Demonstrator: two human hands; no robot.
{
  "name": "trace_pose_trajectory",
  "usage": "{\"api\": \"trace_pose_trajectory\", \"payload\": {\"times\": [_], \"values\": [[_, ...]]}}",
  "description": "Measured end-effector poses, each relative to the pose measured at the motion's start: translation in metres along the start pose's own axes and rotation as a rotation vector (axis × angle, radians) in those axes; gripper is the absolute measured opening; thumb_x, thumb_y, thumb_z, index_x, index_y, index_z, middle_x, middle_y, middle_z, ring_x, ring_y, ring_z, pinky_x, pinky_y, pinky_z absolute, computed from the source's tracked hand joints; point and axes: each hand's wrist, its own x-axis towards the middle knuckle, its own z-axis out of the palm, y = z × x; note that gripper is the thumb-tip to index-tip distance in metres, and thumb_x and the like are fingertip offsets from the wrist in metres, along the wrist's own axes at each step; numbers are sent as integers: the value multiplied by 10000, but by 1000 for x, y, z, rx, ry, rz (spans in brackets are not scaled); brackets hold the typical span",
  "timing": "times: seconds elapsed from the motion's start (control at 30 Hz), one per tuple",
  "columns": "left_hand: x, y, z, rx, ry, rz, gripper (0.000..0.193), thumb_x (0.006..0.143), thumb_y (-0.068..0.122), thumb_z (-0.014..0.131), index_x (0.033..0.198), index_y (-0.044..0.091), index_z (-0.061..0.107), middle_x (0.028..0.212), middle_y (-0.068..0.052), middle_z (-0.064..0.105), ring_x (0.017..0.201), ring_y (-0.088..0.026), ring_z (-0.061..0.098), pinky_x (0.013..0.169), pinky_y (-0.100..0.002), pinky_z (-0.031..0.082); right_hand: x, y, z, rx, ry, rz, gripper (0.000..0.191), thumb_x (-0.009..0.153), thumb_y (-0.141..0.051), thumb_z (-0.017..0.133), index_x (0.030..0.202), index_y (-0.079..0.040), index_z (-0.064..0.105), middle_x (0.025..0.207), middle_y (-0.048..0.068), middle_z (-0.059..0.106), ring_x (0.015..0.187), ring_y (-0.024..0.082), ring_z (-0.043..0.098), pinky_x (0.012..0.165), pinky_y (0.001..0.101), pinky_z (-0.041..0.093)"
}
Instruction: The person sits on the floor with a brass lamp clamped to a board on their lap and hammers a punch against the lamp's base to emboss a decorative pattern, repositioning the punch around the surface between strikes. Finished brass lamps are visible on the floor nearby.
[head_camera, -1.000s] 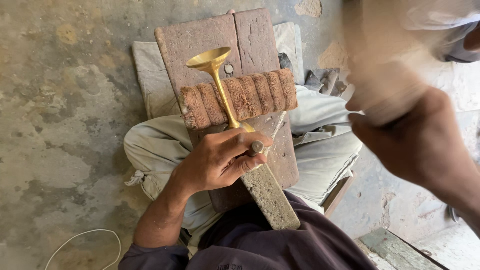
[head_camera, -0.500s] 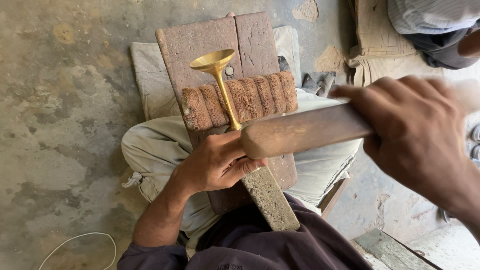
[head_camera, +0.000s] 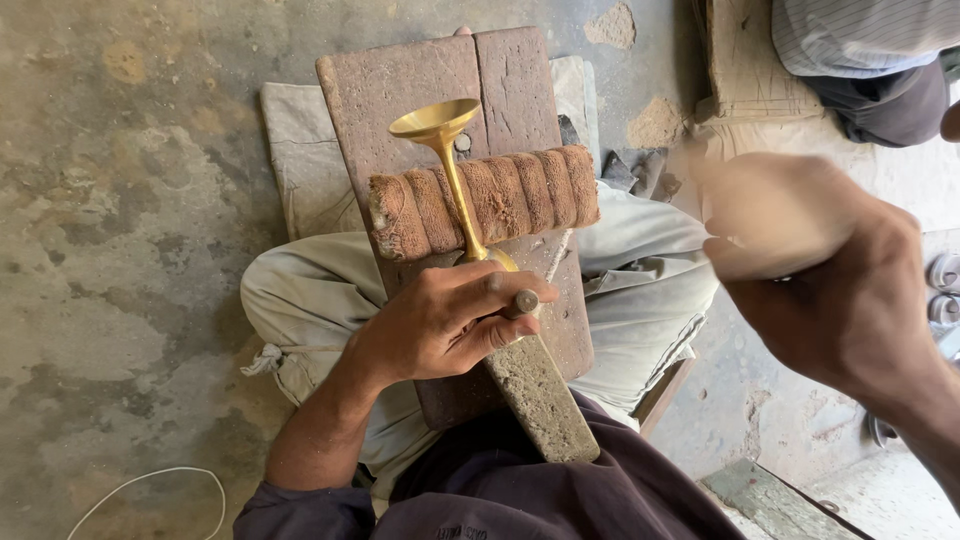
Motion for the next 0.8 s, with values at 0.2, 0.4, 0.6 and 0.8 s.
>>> {"api": "trace_pose_trajectory", "payload": {"times": [0.2,0.4,0.6,0.8], "values": [[0,0,-3,-5,-4,29,354,1039,191,705,1376,171,597,1093,-25,736,820,-115,749,676,-301,600,0,-2,2,232,36,-86,469,828,-101,711,1280,-102,588,1098,90,701,986,163,713,808,318,624],[2,3,-5,1,-13,8,357,1046,219,697,1390,195,602,955,6,712,818,-113,742,696,-306,582,0,-2,-1,-195,16,-161,498,847,-4,713,1340,-42,654,1042,146,721,870,248,717,747,373,613],[2,4,-9,33,-19,15,352,1024,218,738,1356,188,624,895,-6,669,717,-124,657,639,-344,528,-3,-3,1,-415,55,-342,539,719,7,712,1253,-61,691,965,117,737,835,245,717,807,440,588],[-9,-2,-4,116,33,95,239,1002,203,774,1203,183,647,906,-15,664,706,-114,643,599,-327,526,-21,-21,-5,-793,-100,-228,525,753,-121,803,1274,-126,743,905,76,759,817,233,729,792,421,610]]}}
